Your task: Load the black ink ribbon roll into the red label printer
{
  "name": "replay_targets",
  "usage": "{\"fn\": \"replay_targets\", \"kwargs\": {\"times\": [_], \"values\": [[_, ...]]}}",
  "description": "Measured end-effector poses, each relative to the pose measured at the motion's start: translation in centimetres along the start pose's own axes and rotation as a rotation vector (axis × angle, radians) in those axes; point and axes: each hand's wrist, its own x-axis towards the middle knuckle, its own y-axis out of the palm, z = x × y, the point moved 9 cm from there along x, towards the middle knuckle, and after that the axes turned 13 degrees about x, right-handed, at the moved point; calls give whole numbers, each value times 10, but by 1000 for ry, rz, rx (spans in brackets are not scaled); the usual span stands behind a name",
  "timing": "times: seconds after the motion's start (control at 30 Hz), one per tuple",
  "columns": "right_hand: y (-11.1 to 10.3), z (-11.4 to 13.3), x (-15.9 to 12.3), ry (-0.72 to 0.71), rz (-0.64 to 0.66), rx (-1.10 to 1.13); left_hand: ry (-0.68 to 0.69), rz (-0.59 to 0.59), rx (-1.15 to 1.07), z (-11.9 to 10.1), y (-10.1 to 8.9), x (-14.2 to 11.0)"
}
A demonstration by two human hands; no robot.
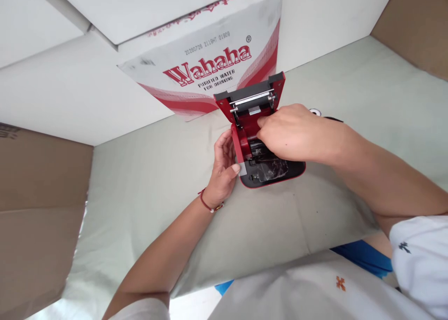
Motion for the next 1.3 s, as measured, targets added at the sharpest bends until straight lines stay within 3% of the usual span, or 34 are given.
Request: {"fn": "replay_targets", "kwargs": {"times": [0.13,0.43,0.53,0.63,0.73,0.83,0.93,1.07,1.17,1.3], "values": [[9,-2,0,17,160,-88,-7,-14,20,2,0,-1],[6,-10,0,53,92,-49,-32,-2,-94,-2,3,-2],[-3,-3,-11,25,92,64,-51,-17,-167,-4,4,-3],[-27,-3,-35,2,60,175,-55,-15,-190,-6,6,-3],[-62,-34,-65,44,-79,221,-59,-19,-188,-4,5,-3],[-90,-75,-81,38,-234,108,-55,-21,-183,-3,4,-2],[-78,-110,-67,204,-152,23,-54,-17,-176,-2,3,-2],[-42,-113,-30,304,35,-14,-58,-10,-174,-3,3,-1],[-38,-118,-11,257,-35,51,-61,-14,-173,-3,3,-1],[-43,-167,-12,345,-133,44,-66,-18,-183,-4,3,0]]}}
